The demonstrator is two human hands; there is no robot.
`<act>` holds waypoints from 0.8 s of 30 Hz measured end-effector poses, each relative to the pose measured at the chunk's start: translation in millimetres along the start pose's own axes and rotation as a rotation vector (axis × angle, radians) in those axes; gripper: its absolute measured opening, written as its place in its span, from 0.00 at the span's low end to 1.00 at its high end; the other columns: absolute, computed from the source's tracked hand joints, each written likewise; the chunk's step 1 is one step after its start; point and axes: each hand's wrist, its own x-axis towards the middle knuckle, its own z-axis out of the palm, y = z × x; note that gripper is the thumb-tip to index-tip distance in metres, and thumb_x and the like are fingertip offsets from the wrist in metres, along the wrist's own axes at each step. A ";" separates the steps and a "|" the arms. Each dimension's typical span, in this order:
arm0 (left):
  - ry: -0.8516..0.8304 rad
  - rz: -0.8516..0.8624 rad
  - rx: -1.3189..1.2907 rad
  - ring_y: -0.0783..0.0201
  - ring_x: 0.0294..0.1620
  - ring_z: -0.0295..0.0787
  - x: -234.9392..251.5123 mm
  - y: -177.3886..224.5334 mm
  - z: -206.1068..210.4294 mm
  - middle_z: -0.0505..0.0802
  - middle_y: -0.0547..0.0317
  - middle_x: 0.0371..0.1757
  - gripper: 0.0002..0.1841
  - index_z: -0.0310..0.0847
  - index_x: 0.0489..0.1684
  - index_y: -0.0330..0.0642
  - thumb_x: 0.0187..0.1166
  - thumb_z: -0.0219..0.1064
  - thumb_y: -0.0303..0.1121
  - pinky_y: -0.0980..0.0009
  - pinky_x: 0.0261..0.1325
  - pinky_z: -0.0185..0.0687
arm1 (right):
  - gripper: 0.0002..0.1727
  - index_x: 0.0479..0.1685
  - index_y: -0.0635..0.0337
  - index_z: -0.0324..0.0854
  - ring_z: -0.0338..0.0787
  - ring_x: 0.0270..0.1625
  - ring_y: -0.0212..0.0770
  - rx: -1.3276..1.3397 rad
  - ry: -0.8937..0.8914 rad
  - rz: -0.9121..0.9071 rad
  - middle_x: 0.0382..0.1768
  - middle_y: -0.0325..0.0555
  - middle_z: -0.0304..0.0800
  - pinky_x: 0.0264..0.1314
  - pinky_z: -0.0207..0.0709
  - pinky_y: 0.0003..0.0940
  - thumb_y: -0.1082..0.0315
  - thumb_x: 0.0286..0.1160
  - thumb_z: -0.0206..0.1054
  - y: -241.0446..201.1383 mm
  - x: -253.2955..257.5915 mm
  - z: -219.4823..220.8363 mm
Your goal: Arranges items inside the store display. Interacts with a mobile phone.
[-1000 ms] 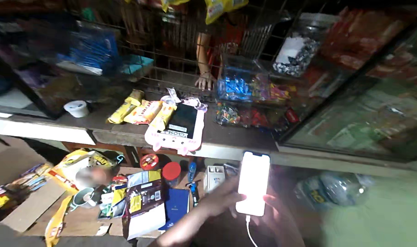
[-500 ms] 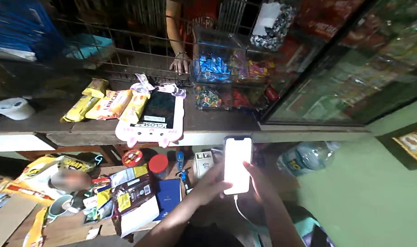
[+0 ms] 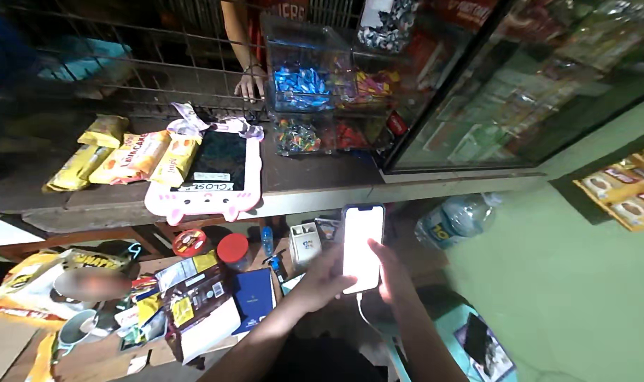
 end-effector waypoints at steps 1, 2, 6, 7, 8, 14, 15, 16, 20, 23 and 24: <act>-0.008 0.004 -0.003 0.86 0.32 0.80 -0.2 -0.5 0.8 0.87 0.62 0.46 0.30 0.61 0.74 0.18 0.75 0.61 0.29 0.86 0.32 0.76 | 0.21 0.69 0.75 0.73 0.82 0.60 0.30 -0.004 0.007 0.000 0.61 0.53 0.83 0.66 0.76 0.28 0.66 0.91 0.53 0.8 -0.3 -0.4; -0.010 -0.001 -0.007 0.86 0.32 0.79 -0.3 -0.7 1.5 0.87 0.62 0.46 0.30 0.61 0.74 0.18 0.75 0.61 0.28 0.86 0.32 0.76 | 0.21 0.70 0.75 0.73 0.82 0.60 0.30 0.000 0.013 0.005 0.61 0.53 0.82 0.66 0.75 0.28 0.66 0.91 0.53 1.4 -0.5 -0.8; -0.022 -0.006 0.009 0.87 0.32 0.79 0.4 -1.8 1.1 0.86 0.63 0.46 0.29 0.60 0.74 0.19 0.76 0.60 0.29 0.86 0.31 0.76 | 0.22 0.73 0.73 0.70 0.84 0.60 0.32 0.064 0.009 0.039 0.62 0.53 0.82 0.65 0.78 0.31 0.65 0.91 0.50 7.3 0.7 -5.4; -0.020 -0.008 0.005 0.87 0.31 0.79 0.7 -2.2 0.9 0.86 0.63 0.46 0.30 0.60 0.75 0.19 0.76 0.59 0.29 0.86 0.31 0.75 | 0.23 0.74 0.74 0.69 0.84 0.60 0.32 0.085 -0.005 0.042 0.62 0.53 0.82 0.65 0.79 0.31 0.65 0.91 0.49 8.8 1.1 -7.2; -0.013 -0.015 -0.005 0.87 0.30 0.78 1.3 -2.7 1.1 0.86 0.63 0.45 0.29 0.61 0.74 0.20 0.75 0.59 0.28 0.86 0.29 0.75 | 0.22 0.73 0.74 0.69 0.84 0.58 0.31 0.095 -0.014 0.042 0.61 0.51 0.82 0.63 0.80 0.30 0.65 0.92 0.48 10.1 1.5 -8.7; 0.003 -0.043 -0.110 0.88 0.29 0.79 0.8 -5.5 4.8 0.87 0.70 0.45 0.28 0.60 0.75 0.22 0.73 0.57 0.25 0.87 0.29 0.76 | 0.22 0.73 0.73 0.68 0.84 0.55 0.28 0.126 -0.014 0.046 0.57 0.48 0.82 0.61 0.80 0.27 0.66 0.91 0.48 12.9 0.2 -13.6; -0.006 -0.037 -0.117 0.88 0.29 0.79 1.4 -7.2 4.7 0.86 0.71 0.45 0.28 0.61 0.74 0.23 0.74 0.57 0.26 0.87 0.29 0.77 | 0.21 0.72 0.73 0.69 0.85 0.54 0.28 0.138 -0.011 0.046 0.56 0.47 0.83 0.59 0.81 0.27 0.66 0.91 0.47 14.4 0.9 -15.1; -0.017 -0.030 -0.119 0.87 0.28 0.79 2.6 -8.7 4.7 0.86 0.71 0.43 0.27 0.62 0.73 0.24 0.73 0.57 0.26 0.86 0.28 0.77 | 0.21 0.71 0.72 0.69 0.85 0.53 0.28 0.158 -0.006 0.049 0.54 0.46 0.83 0.58 0.82 0.27 0.65 0.91 0.47 16.7 1.8 -16.6; -0.070 -0.041 -0.093 0.87 0.27 0.78 7.2 -9.5 6.7 0.87 0.71 0.42 0.27 0.62 0.72 0.25 0.73 0.58 0.28 0.86 0.28 0.76 | 0.20 0.72 0.70 0.66 0.86 0.50 0.26 0.241 0.024 0.084 0.51 0.44 0.82 0.54 0.83 0.26 0.65 0.92 0.45 24.4 2.8 -22.9; -0.060 -0.050 -0.059 0.87 0.27 0.78 11.6 -11.9 14.0 0.87 0.68 0.44 0.27 0.63 0.71 0.21 0.73 0.59 0.28 0.86 0.29 0.76 | 0.20 0.72 0.71 0.66 0.86 0.52 0.27 0.231 0.039 0.078 0.54 0.46 0.82 0.56 0.82 0.27 0.66 0.92 0.46 24.3 3.2 -29.8; -0.054 -0.046 -0.059 0.88 0.28 0.78 13.1 -14.1 17.9 0.87 0.67 0.45 0.28 0.63 0.72 0.20 0.73 0.60 0.28 0.86 0.29 0.76 | 0.21 0.75 0.71 0.66 0.85 0.55 0.29 0.217 0.045 0.090 0.57 0.48 0.82 0.59 0.81 0.28 0.66 0.92 0.47 21.6 2.5 -32.6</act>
